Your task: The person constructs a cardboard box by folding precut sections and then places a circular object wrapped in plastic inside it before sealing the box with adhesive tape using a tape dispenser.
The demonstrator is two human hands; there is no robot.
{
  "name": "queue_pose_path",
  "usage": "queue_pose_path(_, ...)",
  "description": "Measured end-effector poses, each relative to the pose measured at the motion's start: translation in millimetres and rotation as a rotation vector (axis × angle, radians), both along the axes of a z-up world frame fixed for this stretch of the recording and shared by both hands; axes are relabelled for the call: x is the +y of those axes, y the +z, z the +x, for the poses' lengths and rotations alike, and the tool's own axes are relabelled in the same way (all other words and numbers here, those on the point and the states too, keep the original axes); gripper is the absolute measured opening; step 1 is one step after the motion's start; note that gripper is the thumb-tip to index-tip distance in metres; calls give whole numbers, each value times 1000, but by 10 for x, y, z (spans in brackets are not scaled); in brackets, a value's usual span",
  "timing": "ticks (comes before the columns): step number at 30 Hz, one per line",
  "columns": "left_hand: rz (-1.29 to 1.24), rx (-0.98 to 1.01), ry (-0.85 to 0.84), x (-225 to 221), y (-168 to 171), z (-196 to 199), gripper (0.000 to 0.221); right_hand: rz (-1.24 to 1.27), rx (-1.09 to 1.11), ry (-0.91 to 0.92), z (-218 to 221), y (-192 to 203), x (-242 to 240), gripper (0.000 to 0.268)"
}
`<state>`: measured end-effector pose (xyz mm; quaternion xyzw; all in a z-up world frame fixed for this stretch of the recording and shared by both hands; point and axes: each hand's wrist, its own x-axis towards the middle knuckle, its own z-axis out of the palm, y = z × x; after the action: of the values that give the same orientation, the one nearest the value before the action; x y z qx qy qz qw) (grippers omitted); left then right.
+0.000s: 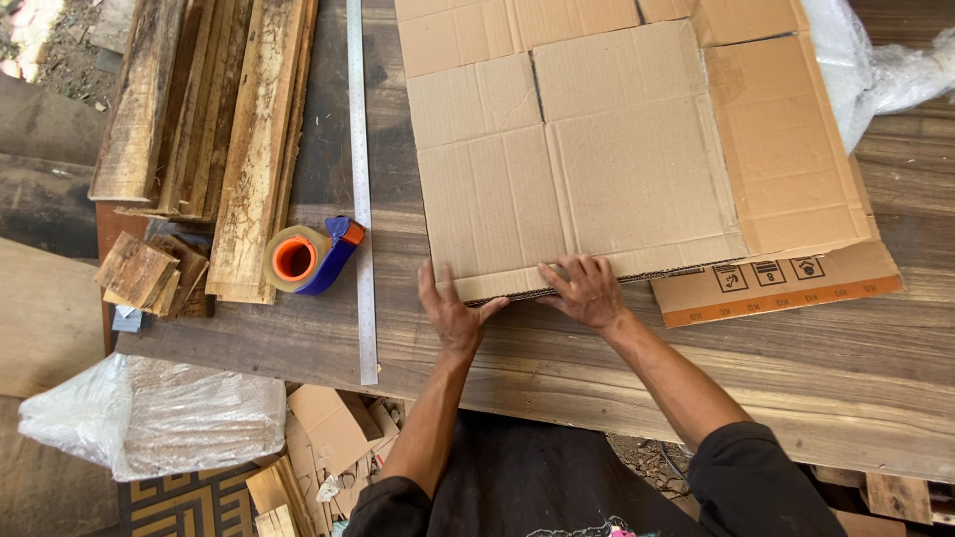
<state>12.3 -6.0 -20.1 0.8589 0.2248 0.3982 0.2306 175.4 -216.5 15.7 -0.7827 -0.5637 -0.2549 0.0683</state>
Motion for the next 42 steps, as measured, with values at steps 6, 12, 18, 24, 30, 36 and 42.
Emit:
queue_pose_path(6, -625, -270, 228, -251, -6, 80, 134, 75, 41, -23, -62, 55, 53, 68)
queue_pose_path(12, -1120, -429, 475, -426, -54, 140, 135, 57, 70, -43, -80, 110, 71, 72)
queue_pose_path(18, -1231, -780, 556, -450, -377, 204, 118, 1, 114, -30, -65, 103, 47, 71)
queue_pose_path(24, -1134, -698, 603, -801, -364, 412, 125, -36, 67, 3, -93, 148, -3, 77)
queue_pose_path(30, -1165, -295, 637, -720, -294, 372, 121, -94, 255, -64, -180, 194, 130, 77)
queue_pose_path(36, -1017, -184, 586, -529, 67, 92, 112, -133, 387, -54, -366, 201, 390, 78)
queue_pose_path(42, -779, 52, 352, 305, 276, -541, 78, -255, 384, -35, -554, 334, 761, 83)
